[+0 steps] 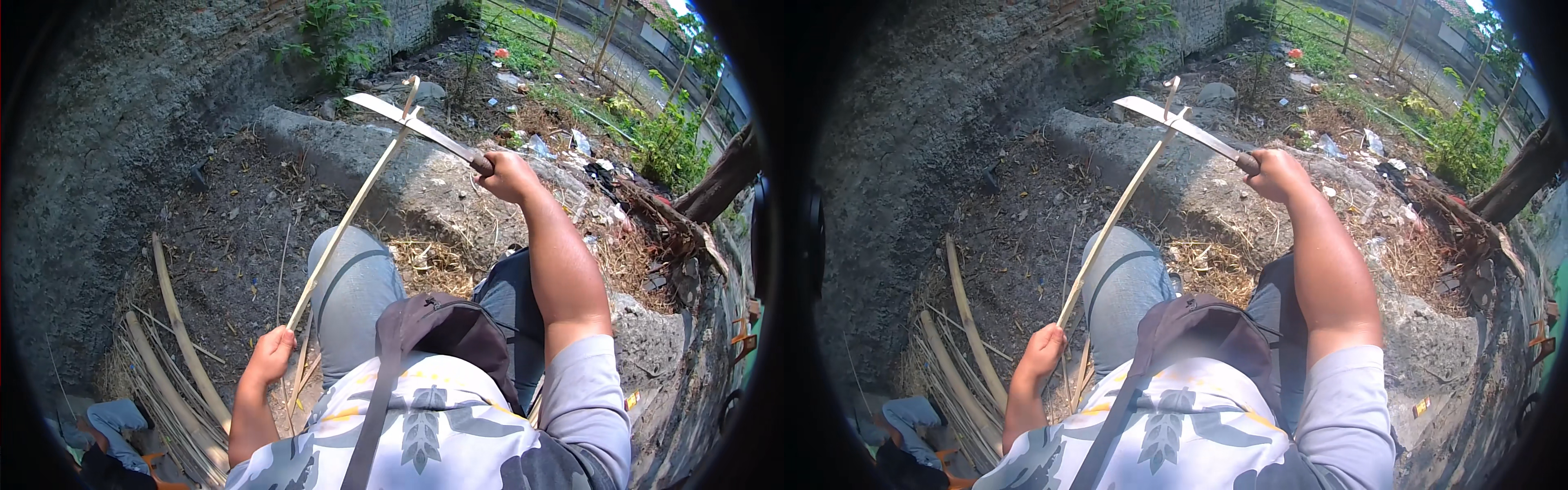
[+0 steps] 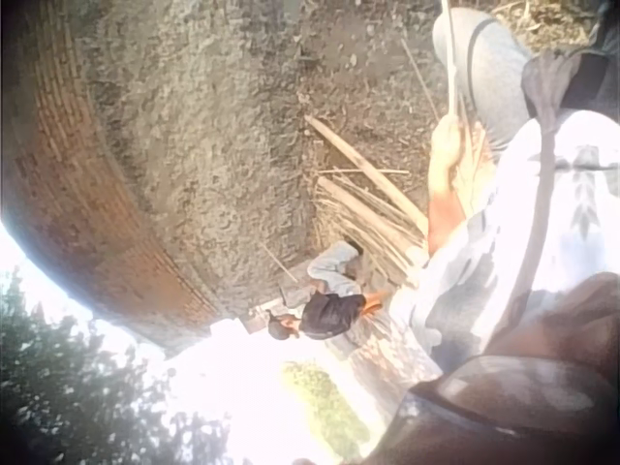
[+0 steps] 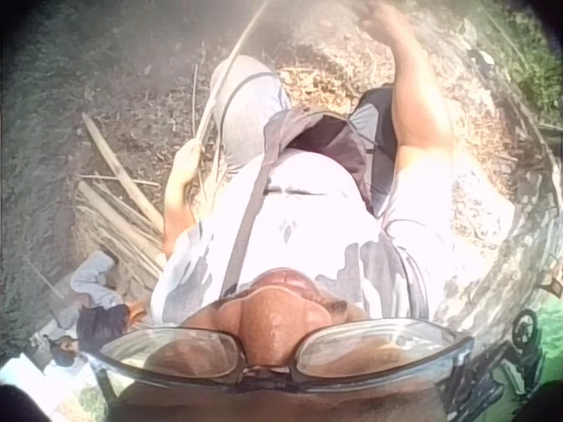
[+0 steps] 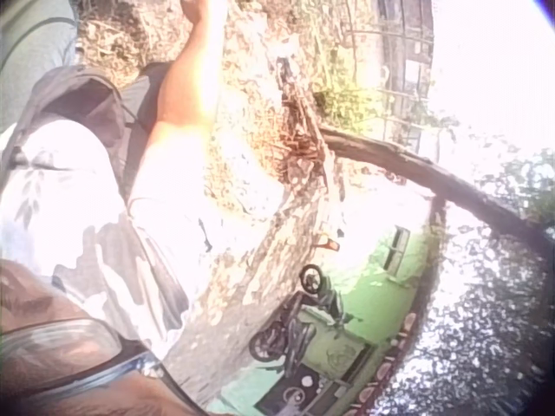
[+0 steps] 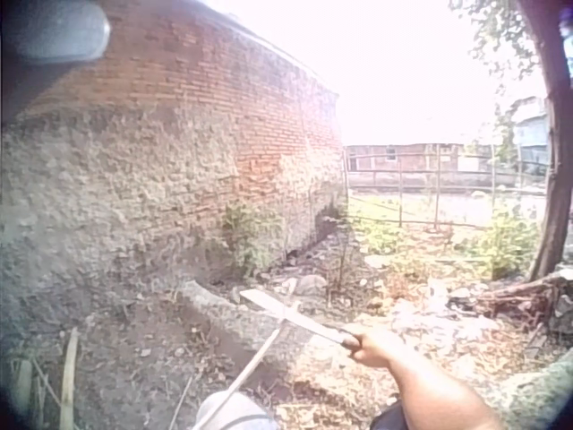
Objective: The person holds a bamboo strip and repeatedly shaves down its length using a machete.
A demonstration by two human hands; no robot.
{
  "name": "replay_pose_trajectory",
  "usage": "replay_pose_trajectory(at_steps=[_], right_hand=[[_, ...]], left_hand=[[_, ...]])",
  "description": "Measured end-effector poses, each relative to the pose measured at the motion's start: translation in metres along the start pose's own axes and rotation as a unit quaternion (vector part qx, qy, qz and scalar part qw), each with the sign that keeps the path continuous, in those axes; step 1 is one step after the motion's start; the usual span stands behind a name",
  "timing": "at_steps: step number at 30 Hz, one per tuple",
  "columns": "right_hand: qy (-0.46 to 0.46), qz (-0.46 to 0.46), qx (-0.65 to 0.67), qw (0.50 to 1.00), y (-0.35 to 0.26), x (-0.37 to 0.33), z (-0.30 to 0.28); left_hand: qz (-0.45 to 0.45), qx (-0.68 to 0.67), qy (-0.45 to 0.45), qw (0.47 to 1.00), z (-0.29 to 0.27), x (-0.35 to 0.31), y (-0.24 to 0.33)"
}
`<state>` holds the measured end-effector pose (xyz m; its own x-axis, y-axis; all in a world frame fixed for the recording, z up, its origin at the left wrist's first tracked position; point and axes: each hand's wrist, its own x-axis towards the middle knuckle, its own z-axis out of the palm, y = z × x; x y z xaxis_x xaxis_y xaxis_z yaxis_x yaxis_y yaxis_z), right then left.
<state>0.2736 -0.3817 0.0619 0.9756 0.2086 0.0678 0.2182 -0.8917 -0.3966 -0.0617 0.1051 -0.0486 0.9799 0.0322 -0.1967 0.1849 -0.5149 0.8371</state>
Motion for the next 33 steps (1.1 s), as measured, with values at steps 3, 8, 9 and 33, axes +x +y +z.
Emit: replay_pose_trajectory(at_steps=[3, 8, 9, 33], right_hand=[[-0.045, 0.004, 0.022, 0.999, 0.001, 0.000, -0.006], [-0.092, -0.028, 0.113, 0.989, 0.011, 0.001, 0.008], [-0.153, 0.017, 0.142, 0.978, 0.003, -0.001, 0.004], [-0.060, -0.213, -0.128, 0.967, -0.030, -0.024, 0.016]], left_hand=[[-0.031, 0.049, -0.007, 0.998, 0.002, 0.002, 0.013], [-0.079, 0.063, 0.014, 0.995, 0.011, 0.000, 0.022], [-0.092, 0.046, 0.037, 0.994, 0.014, 0.001, 0.015], [-0.049, 0.134, 0.060, 0.988, 0.023, 0.014, 0.013]])
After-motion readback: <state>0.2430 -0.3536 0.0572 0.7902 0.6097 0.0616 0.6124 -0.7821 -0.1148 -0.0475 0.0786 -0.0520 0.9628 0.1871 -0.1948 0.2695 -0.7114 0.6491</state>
